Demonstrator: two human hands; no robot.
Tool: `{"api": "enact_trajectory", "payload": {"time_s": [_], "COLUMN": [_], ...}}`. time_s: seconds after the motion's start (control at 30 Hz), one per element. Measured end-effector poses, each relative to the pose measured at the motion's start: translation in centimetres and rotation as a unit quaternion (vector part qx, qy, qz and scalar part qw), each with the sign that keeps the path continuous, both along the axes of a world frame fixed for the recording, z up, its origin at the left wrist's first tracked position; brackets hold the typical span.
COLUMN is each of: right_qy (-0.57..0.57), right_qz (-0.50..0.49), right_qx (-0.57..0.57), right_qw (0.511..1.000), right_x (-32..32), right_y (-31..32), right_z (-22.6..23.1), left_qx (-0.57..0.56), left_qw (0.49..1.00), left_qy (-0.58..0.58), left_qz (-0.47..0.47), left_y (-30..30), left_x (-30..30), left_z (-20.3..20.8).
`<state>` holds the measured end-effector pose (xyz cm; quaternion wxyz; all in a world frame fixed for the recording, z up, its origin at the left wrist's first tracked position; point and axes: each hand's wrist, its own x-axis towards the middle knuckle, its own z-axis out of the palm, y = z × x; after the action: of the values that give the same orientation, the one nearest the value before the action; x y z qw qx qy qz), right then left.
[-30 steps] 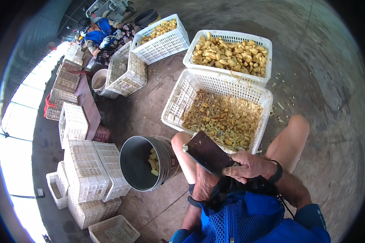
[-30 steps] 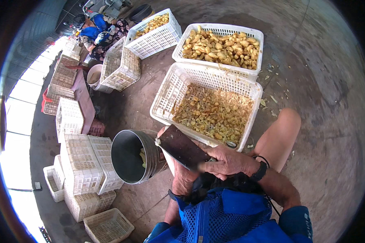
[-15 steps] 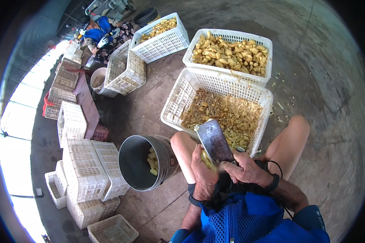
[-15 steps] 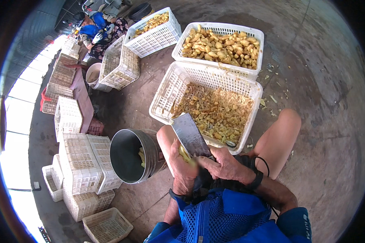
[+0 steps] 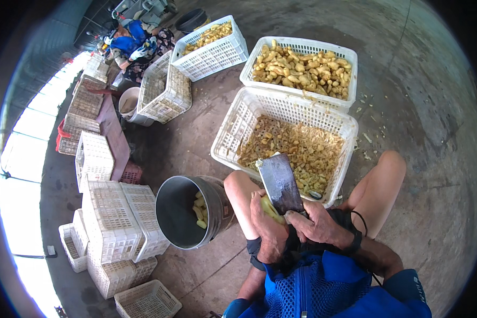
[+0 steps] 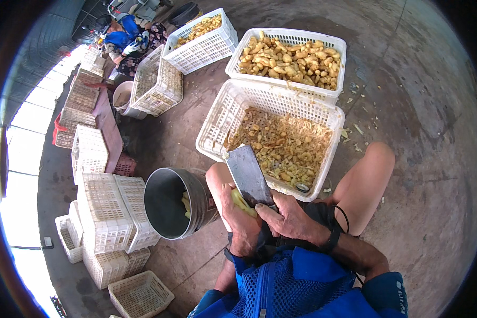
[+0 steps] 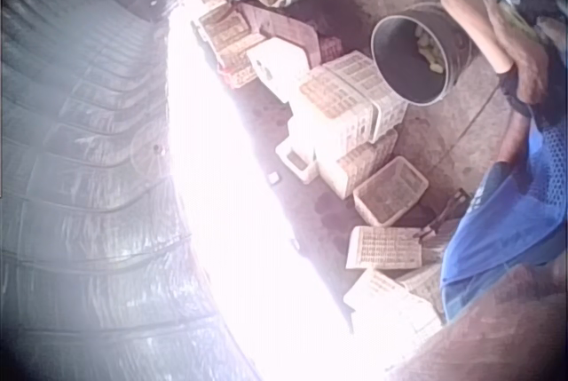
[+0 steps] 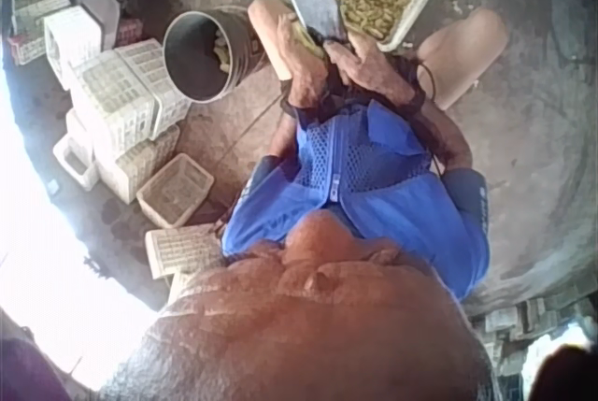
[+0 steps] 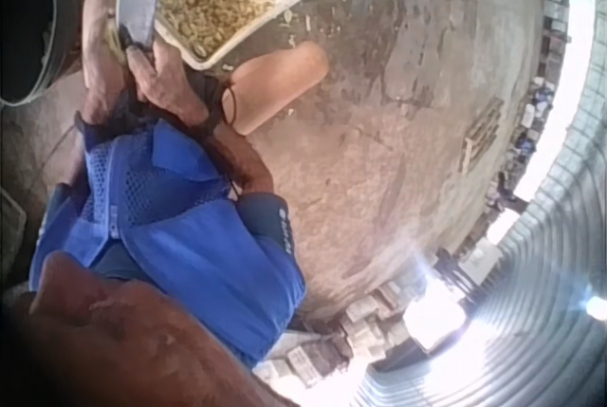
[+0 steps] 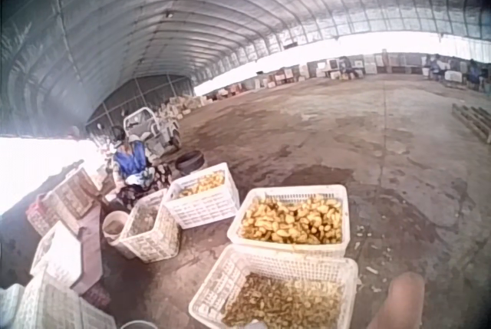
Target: The person peels ginger roots using a metal scraper and a cleaver, then places the processed roots into a metal bucket.
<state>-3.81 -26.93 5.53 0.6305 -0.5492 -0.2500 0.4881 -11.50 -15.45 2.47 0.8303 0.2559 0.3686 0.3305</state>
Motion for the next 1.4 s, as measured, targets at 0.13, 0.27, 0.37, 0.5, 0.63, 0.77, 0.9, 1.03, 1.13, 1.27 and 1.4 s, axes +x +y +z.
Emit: {"api": "enact_trajectory", "payload": {"time_s": [0.13, 0.27, 0.37, 0.5, 0.63, 0.77, 0.9, 1.03, 1.13, 1.27, 1.4], "right_qy": [0.020, 0.053, 0.052, 0.056, 0.066, 0.050, 0.040, 0.032, 0.046, 0.131, 0.089], "right_qz": [0.022, 0.050, 0.079, 0.116, 0.150, 0.199, 0.225, 0.250, 0.196, -0.018, -0.108], "right_qx": [0.005, -0.002, -0.002, -0.018, -0.021, -0.019, -0.006, 0.025, 0.059, 0.069, -0.004], "right_qw": [1.000, 0.997, 0.995, 0.992, 0.986, 0.979, 0.973, 0.967, 0.978, 0.989, 0.990], "right_x": [0.2, 0.6, 1.2, 2.3, 3.7, 4.8, 5.4, 5.6, 5.4, 3.8, 1.8], "right_y": [0.4, 0.4, 0.5, 0.5, 0.6, 0.4, 0.0, -0.8, -1.5, -0.7, 0.8], "right_z": [0.2, -0.6, -1.1, -0.9, 0.2, -0.4, -0.2, 0.4, -0.9, -2.1, -0.9], "left_qx": [0.002, 0.458, 0.471, 0.107, -0.053, -0.064, 0.121, 0.148, -0.154, 0.043, 0.541], "left_qw": [1.000, 0.851, 0.837, 0.992, 0.991, 0.983, 0.974, 0.963, 0.987, 0.986, 0.818], "left_qy": [-0.022, 0.252, 0.275, 0.055, -0.071, -0.053, -0.011, -0.044, -0.016, -0.058, 0.164], "left_qz": [-0.005, -0.046, -0.049, -0.046, -0.102, -0.166, -0.190, -0.219, -0.052, -0.152, -0.103], "left_y": [0.5, 1.1, 1.1, 1.3, 1.2, 1.7, 1.4, 1.9, 1.1, 2.2, 1.5], "left_x": [-0.5, -1.7, -1.8, -1.4, -0.9, -1.0, -0.3, -1.0, 1.9, 0.5, 0.0], "left_z": [-0.1, -0.9, -0.6, -0.2, 0.8, 0.7, 2.1, 1.7, 5.0, 1.5, 1.1]}}
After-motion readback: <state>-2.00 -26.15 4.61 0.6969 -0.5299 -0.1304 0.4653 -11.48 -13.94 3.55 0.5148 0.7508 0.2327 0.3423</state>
